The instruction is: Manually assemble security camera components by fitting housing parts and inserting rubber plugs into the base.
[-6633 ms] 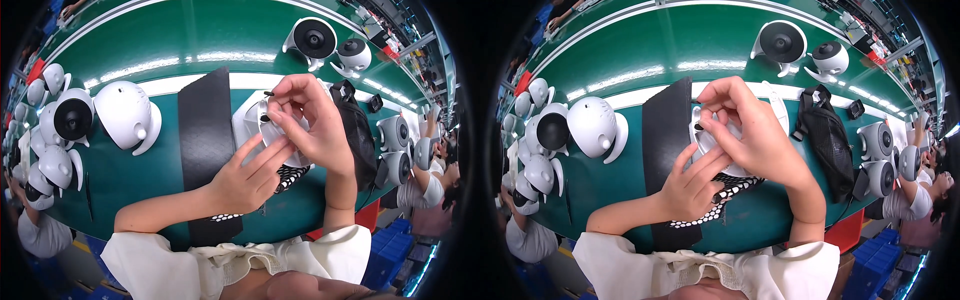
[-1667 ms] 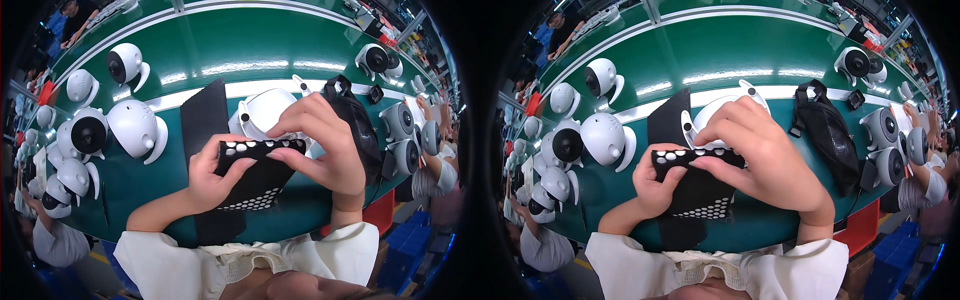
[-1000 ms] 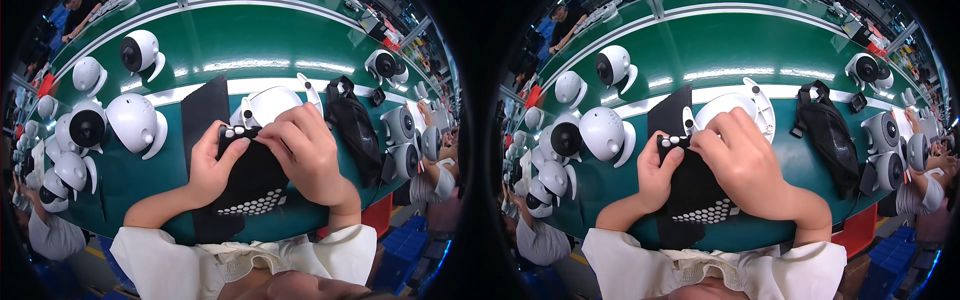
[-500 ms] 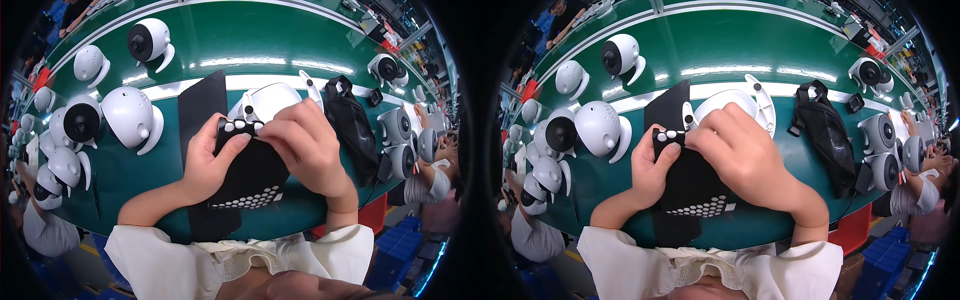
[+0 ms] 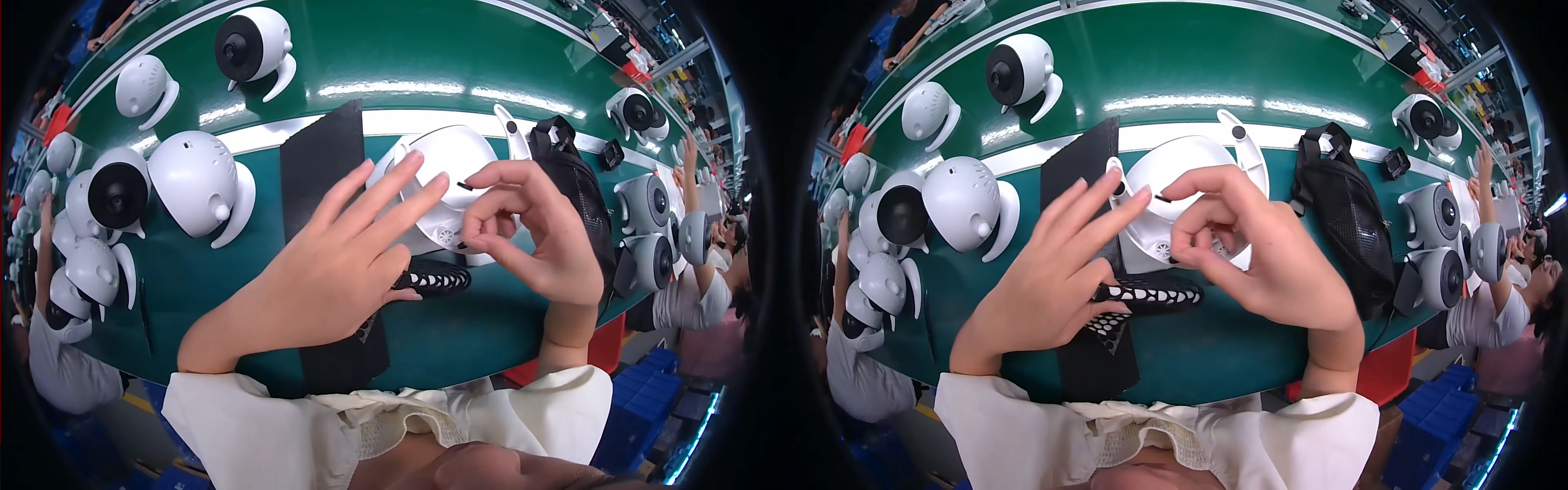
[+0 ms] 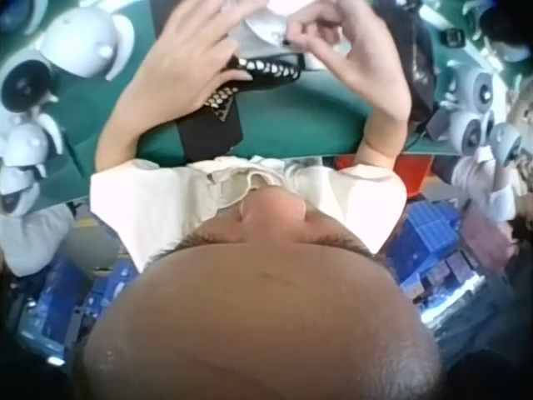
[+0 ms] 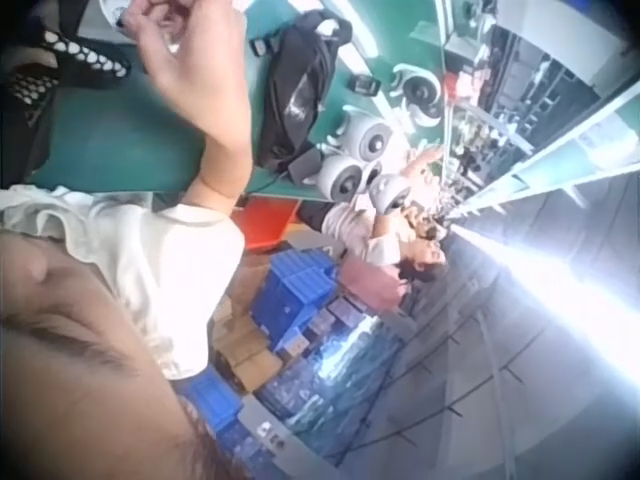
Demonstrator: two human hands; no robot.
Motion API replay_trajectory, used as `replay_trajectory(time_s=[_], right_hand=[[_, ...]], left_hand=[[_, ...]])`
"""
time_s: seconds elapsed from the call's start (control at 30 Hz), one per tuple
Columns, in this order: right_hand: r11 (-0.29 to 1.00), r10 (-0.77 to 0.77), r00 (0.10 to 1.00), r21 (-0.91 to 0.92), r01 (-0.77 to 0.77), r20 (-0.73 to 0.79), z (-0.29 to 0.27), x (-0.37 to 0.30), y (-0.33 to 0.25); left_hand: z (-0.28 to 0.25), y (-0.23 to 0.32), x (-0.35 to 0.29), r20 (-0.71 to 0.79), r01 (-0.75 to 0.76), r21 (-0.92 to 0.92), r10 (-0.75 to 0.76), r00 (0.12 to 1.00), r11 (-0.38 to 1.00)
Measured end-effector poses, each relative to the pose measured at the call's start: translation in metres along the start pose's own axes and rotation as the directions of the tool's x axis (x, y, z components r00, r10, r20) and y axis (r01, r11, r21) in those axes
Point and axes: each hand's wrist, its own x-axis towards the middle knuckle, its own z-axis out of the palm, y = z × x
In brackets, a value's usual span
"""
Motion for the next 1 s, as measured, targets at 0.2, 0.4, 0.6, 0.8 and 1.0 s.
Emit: replay_trajectory(time_s=[0.2, 0.4, 0.6, 0.8, 1.0], right_hand=[[0.997, -0.032, 0.999, -0.066, 0.029, -0.039, 0.017, 0.005, 0.004], [0.997, -0.024, 0.997, -0.076, 0.018, -0.076, 0.022, 0.006, 0.005], [0.986, -0.059, 0.994, -0.160, 0.044, -0.087, 0.027, 0.008, 0.005], [0.966, -0.118, 0.989, -0.240, 0.093, -0.091, 0.028, 0.008, 0.005], [0.901, -0.226, 0.969, -0.399, 0.168, -0.102, 0.035, 0.005, 0.006]], left_hand=[[0.008, -0.013, -0.005, 0.027, -0.027, -0.081, 0.029, 0.999, 0.996], [0.010, -0.018, -0.007, -0.007, -0.035, -0.144, 0.034, 0.999, 0.989], [0.010, -0.020, -0.009, -0.003, -0.022, -0.150, 0.022, 1.000, 0.988], [0.010, -0.023, -0.010, -0.010, -0.013, -0.159, 0.012, 1.000, 0.987], [0.009, -0.023, -0.011, -0.014, -0.001, -0.167, -0.001, 1.000, 0.986]])
